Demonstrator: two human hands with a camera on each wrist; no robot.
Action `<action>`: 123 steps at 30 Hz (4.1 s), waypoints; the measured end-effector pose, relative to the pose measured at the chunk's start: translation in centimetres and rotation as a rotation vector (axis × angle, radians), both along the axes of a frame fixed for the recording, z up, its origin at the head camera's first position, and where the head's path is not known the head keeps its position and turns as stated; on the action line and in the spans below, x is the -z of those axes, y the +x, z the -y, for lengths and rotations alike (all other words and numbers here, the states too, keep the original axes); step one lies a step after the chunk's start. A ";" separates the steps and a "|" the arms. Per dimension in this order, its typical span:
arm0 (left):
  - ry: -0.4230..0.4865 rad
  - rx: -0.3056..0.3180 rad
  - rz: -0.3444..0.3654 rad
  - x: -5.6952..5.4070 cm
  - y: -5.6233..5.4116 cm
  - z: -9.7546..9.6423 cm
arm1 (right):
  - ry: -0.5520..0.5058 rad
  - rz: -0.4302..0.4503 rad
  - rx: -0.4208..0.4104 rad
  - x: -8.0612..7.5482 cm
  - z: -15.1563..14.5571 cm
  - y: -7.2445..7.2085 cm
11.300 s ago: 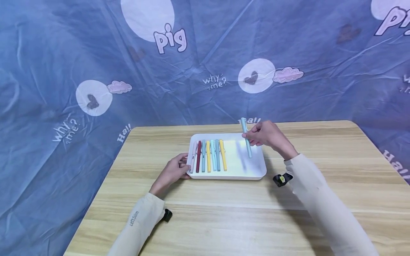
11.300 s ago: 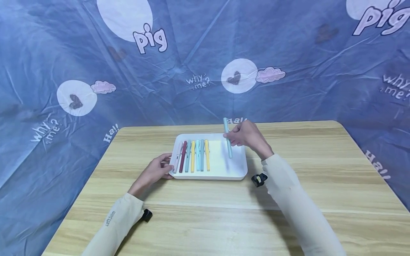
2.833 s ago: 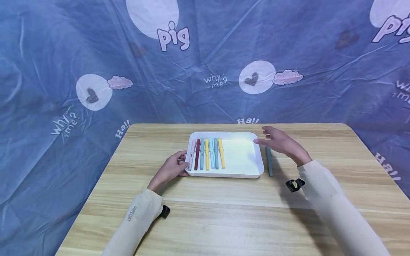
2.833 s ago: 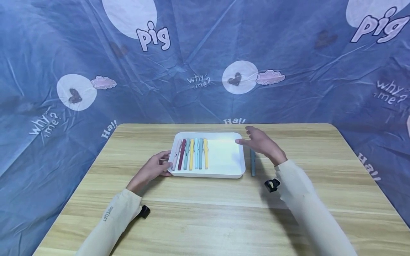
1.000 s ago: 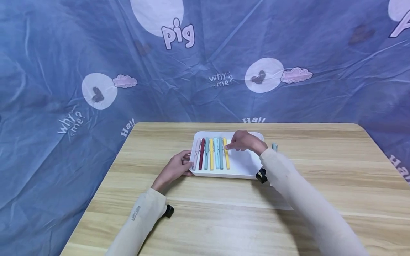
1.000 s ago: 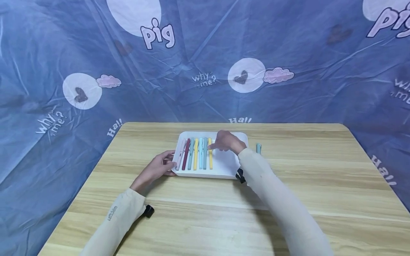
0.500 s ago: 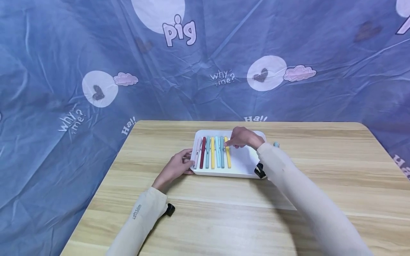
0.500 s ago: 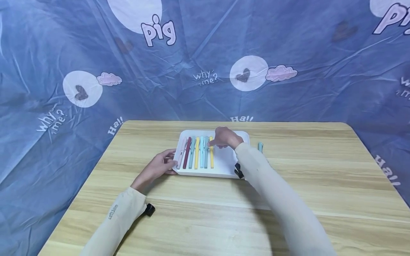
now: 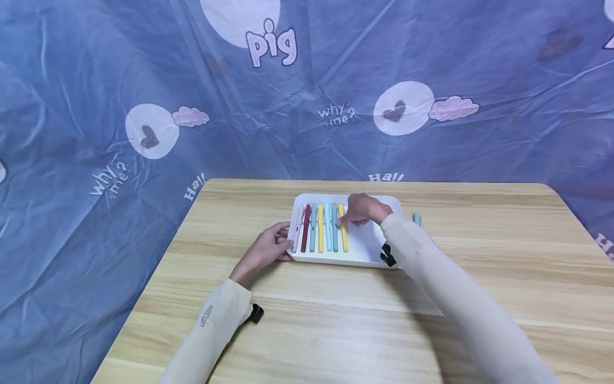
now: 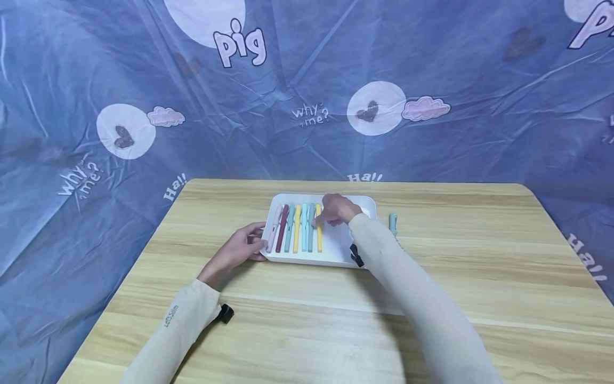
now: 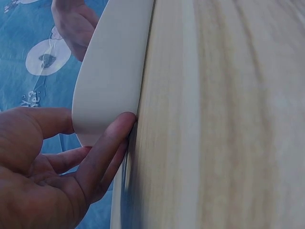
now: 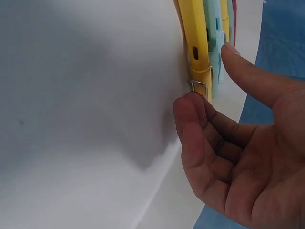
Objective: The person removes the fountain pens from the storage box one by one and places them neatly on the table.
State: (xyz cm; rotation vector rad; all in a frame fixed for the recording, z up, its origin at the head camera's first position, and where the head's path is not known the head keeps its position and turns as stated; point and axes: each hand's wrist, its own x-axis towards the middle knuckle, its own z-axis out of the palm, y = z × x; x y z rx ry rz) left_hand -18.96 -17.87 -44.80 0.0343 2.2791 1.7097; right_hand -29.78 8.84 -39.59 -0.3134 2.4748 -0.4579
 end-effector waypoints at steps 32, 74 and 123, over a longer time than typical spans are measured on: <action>0.000 0.007 -0.011 0.0 -0.2 0.0 | -0.181 0.108 0.172 0.8 0.0 0.0; -0.024 0.008 0.005 -0.4 0.1 0.0 | -0.484 0.097 0.179 -2.6 -3.2 1.4; -0.033 0.001 0.005 -0.3 0.3 -0.2 | -0.608 -0.050 0.430 -1.7 -15.1 5.6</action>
